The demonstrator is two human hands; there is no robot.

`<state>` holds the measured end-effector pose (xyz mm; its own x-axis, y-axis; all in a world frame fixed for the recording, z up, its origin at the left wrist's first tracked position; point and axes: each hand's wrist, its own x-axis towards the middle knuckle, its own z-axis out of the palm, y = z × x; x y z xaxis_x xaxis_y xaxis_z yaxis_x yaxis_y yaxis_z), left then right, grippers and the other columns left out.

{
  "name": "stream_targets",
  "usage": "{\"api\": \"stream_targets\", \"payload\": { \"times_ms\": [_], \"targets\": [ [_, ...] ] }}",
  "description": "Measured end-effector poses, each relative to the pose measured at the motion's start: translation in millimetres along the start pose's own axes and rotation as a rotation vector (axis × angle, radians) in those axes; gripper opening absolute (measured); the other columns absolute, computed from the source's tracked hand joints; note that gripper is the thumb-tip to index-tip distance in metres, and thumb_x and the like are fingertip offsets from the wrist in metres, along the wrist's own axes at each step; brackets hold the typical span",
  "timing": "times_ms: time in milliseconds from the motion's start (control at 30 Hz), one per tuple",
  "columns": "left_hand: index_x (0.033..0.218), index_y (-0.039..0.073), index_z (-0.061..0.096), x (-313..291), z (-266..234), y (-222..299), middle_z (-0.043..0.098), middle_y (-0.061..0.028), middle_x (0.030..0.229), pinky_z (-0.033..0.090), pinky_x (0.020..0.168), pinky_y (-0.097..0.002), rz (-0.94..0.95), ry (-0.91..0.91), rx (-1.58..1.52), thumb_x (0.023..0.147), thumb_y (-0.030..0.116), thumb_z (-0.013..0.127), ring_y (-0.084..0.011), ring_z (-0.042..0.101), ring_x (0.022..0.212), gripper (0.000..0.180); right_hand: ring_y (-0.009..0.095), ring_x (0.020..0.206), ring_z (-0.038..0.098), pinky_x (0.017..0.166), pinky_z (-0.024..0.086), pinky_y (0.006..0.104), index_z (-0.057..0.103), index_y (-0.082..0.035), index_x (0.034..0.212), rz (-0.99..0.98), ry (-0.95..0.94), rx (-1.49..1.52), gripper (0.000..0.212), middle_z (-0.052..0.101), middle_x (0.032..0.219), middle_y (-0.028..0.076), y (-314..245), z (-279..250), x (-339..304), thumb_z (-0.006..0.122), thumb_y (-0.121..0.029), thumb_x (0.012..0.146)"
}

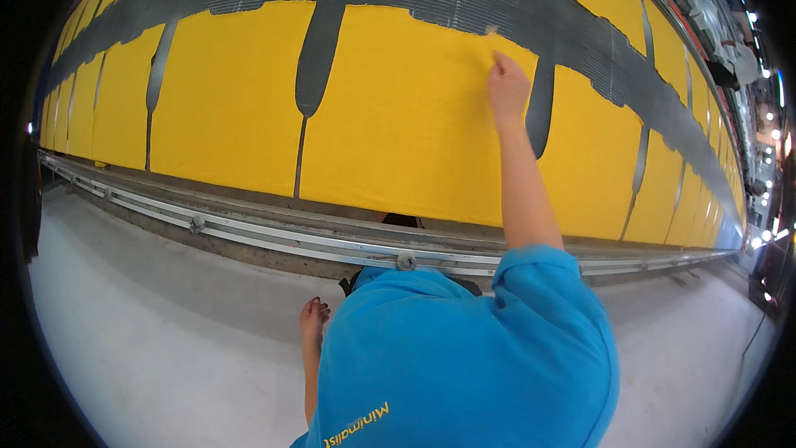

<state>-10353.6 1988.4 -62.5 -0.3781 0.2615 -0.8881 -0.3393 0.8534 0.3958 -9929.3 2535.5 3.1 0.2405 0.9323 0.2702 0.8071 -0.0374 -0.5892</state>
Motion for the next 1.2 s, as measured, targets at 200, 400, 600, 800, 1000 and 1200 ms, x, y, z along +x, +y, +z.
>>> {"api": "stream_targets", "payload": {
  "times_ms": [200, 400, 600, 800, 1000, 1200],
  "targets": [
    [0.128, -0.002, 0.059, 16, -23, 17, 0.068, -0.0094, 0.096, 0.051, 0.07, -0.028, 0.018, 0.029, 0.027, 0.102, 0.031, 0.058, -0.0154, 0.064, 0.081, 0.042, 0.03, 0.102, 0.068, 0.084, 0.055, 0.0381, 0.072, -0.006, 0.113, -0.184, -0.085, -0.252, 0.027, 0.072, 0.109, 0.013, 4, 41, -19, 0.058, -0.004, 0.09],
    [0.129, -0.001, 0.059, 21, -51, 27, 0.069, -0.0098, 0.1, 0.052, 0.072, -0.0288, 0.082, 0.064, -0.033, 0.102, 0.032, 0.058, -0.0163, 0.065, 0.083, 0.042, 0.031, 0.091, 0.07, 0.082, 0.056, 0.0373, 0.074, -0.005, 0.108, -0.267, -0.461, 0.457, 0.024, 0.074, 0.099, 0.011, -177, 91, -82, 0.061, -0.003, 0.089],
    [0.126, -0.001, 0.06, 9, -99, -4, 0.069, -0.0113, 0.101, 0.052, 0.073, -0.0296, 0.05, 0.131, -0.121, 0.102, 0.035, 0.058, -0.0171, 0.065, 0.085, 0.044, 0.031, 0.093, 0.071, 0.081, 0.055, 0.0363, 0.075, -0.005, 0.107, -0.358, -0.388, 0.449, 0.022, 0.074, 0.101, 0.014, -286, 166, -59, 0.061, -0.006, 0.09],
    [0.123, 0.0, 0.061, 26, -157, -59, 0.071, -0.0149, 0.105, 0.054, 0.075, -0.0327, 0.033, 0.086, 0.152, 0.101, 0.036, 0.059, -0.0228, 0.068, 0.09, 0.043, 0.033, 0.094, 0.069, 0.081, 0.055, 0.0422, 0.074, -0.009, 0.107, -0.684, -0.294, 0.048, 0.025, 0.074, 0.1, 0.011, -274, 225, -92, 0.055, -0.007, 0.091],
    [0.118, 0.0, 0.063, 96, -261, -174, 0.071, -0.014, 0.099, 0.054, 0.072, -0.0329, 0.248, -0.112, 0.702, 0.1, 0.032, 0.059, -0.0236, 0.068, 0.087, 0.037, 0.033, 0.085, 0.071, 0.078, 0.056, 0.0441, 0.073, -0.007, 0.108, -0.276, -0.47, 0.201, 0.024, 0.074, 0.094, 0.013, -338, 188, -165, 0.059, -0.005, 0.089],
    [0.11, 0.003, 0.064, 163, -387, -40, 0.07, -0.0099, 0.088, 0.051, 0.065, -0.03, 0.096, 0.106, -0.152, 0.1, 0.032, 0.058, -0.0174, 0.066, 0.081, 0.031, 0.033, 0.099, 0.069, 0.088, 0.054, 0.0412, 0.074, -0.005, 0.103, -0.5, -0.399, -0.052, 0.021, 0.073, 0.103, 0.016, -364, 221, -258, 0.064, -0.004, 0.084]
  ]
}}
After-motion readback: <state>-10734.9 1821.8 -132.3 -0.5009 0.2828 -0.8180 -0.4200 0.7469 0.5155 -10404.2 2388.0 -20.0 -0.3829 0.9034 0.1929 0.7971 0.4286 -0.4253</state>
